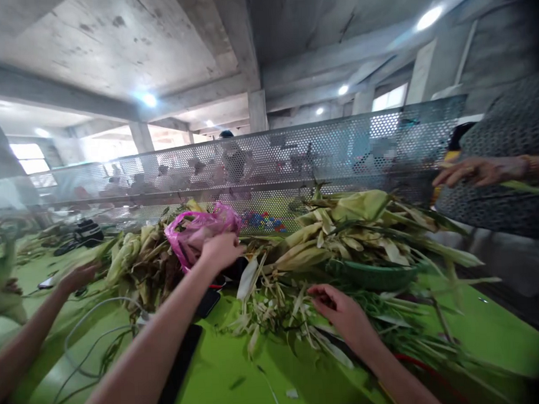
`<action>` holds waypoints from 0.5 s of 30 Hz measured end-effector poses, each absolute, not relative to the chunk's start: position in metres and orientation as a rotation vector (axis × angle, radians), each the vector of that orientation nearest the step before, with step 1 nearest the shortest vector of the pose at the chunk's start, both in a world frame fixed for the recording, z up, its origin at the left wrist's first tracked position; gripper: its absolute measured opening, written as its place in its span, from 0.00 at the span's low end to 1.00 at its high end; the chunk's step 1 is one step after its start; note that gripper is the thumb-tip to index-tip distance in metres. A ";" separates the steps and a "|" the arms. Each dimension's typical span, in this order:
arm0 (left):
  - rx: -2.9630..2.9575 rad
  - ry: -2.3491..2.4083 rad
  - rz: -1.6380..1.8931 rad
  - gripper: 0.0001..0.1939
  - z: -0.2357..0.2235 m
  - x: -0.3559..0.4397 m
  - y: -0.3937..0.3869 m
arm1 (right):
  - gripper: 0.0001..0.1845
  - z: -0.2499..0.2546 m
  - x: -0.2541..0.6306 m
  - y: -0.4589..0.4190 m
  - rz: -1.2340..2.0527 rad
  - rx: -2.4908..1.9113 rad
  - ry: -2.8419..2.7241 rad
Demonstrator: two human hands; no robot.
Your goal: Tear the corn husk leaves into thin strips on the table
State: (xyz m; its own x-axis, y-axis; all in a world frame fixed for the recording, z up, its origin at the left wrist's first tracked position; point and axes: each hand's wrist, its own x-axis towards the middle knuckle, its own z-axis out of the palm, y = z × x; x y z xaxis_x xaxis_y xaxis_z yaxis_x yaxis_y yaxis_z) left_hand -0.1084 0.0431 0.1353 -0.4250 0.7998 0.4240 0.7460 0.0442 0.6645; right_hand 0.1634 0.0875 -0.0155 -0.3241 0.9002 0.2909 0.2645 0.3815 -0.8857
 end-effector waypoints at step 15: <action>1.649 2.589 0.798 0.07 0.041 -0.098 0.054 | 0.12 -0.008 0.159 0.074 0.850 -1.010 -1.957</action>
